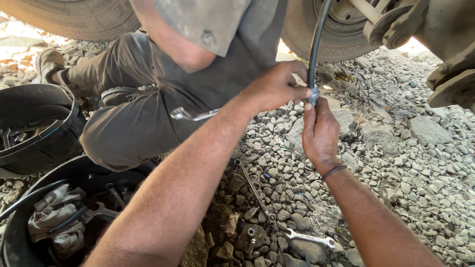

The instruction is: The person uses a file to smooth a metal fitting, then screws a nut onto a brake line. They use two wrenches to tighten the fitting onto the vehicle's brake assembly.

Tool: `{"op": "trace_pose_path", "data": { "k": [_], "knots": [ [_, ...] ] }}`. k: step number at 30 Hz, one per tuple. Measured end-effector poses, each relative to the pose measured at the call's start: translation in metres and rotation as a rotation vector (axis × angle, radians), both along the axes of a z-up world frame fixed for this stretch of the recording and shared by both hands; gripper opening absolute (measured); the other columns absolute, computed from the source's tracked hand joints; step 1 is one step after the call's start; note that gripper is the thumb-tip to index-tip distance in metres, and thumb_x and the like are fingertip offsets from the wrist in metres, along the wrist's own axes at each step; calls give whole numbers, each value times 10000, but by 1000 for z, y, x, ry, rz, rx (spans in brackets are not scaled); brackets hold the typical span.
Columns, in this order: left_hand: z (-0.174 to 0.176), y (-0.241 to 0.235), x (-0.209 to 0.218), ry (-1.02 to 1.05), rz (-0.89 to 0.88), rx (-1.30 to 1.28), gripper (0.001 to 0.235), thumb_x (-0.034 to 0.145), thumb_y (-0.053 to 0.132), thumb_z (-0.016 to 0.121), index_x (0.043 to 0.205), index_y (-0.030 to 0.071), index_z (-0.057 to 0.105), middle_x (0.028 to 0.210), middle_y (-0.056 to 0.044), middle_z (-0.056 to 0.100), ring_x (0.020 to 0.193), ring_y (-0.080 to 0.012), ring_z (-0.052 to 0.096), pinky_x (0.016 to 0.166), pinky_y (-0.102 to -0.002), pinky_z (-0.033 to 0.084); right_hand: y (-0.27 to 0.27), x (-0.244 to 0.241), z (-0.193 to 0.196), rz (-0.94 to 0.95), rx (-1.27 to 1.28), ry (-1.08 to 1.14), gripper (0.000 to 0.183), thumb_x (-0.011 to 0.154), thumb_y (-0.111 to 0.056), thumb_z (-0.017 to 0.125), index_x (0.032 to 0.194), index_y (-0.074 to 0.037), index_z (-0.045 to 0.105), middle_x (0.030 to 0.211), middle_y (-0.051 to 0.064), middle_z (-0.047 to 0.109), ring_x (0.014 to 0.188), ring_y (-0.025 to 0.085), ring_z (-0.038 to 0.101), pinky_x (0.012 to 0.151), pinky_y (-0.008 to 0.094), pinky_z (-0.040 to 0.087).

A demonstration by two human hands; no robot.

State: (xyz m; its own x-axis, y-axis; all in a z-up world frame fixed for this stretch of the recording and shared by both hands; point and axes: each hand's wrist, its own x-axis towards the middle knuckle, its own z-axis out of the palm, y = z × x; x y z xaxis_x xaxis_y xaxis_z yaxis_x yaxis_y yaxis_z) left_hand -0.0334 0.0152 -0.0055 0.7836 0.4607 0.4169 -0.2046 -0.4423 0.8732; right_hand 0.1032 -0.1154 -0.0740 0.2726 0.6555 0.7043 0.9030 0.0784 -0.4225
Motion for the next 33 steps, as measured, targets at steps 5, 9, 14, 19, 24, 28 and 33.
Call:
{"op": "trace_pose_path", "data": {
  "k": [5,9,14,19,24,28,33],
  "knots": [
    [3,5,4,120,90,32,170,889,148,810,951,23,711,776,-47,748,698,-111,719,561,-277,514,-2,-1,-1,-12,-36,-3,349,1147,-319,406,1158,-15,576,703,135,607,599,329,641,538,491,486],
    [1,9,5,117,94,89,149,903,155,795,928,44,699,776,-41,760,695,-100,731,594,-270,556,0,-4,-3,3,-20,40,351,1154,-322,403,1182,-10,563,719,140,611,633,340,645,572,507,478],
    [-5,9,6,12,15,75,150,863,143,781,927,60,673,841,-19,758,665,-104,719,569,-293,577,0,-8,-3,23,-9,23,376,1151,-328,393,1224,-6,571,738,139,629,653,333,655,584,501,488],
    [1,10,14,-34,83,143,186,876,180,810,905,71,662,752,-14,733,645,-92,713,548,-266,567,-1,-2,0,65,-7,67,491,1155,-399,395,1331,40,529,745,137,619,631,321,642,557,484,479],
    [7,15,21,165,181,208,162,898,233,811,879,102,718,671,3,716,582,-74,686,516,-282,493,-3,16,-10,176,25,83,548,1197,-460,409,1402,33,536,822,94,639,698,199,641,583,400,505],
    [13,7,22,287,315,296,186,881,352,772,871,173,725,633,52,697,542,-33,672,489,-261,517,-3,20,-26,68,-209,186,485,1167,-443,384,1153,-28,635,794,55,645,618,158,599,569,369,504],
    [21,6,18,480,435,489,279,976,424,646,951,180,780,676,22,692,548,-51,638,546,-286,567,-4,11,-62,79,-907,126,420,1082,-393,508,1057,-31,718,884,141,739,701,217,651,678,377,562]
  ]
}}
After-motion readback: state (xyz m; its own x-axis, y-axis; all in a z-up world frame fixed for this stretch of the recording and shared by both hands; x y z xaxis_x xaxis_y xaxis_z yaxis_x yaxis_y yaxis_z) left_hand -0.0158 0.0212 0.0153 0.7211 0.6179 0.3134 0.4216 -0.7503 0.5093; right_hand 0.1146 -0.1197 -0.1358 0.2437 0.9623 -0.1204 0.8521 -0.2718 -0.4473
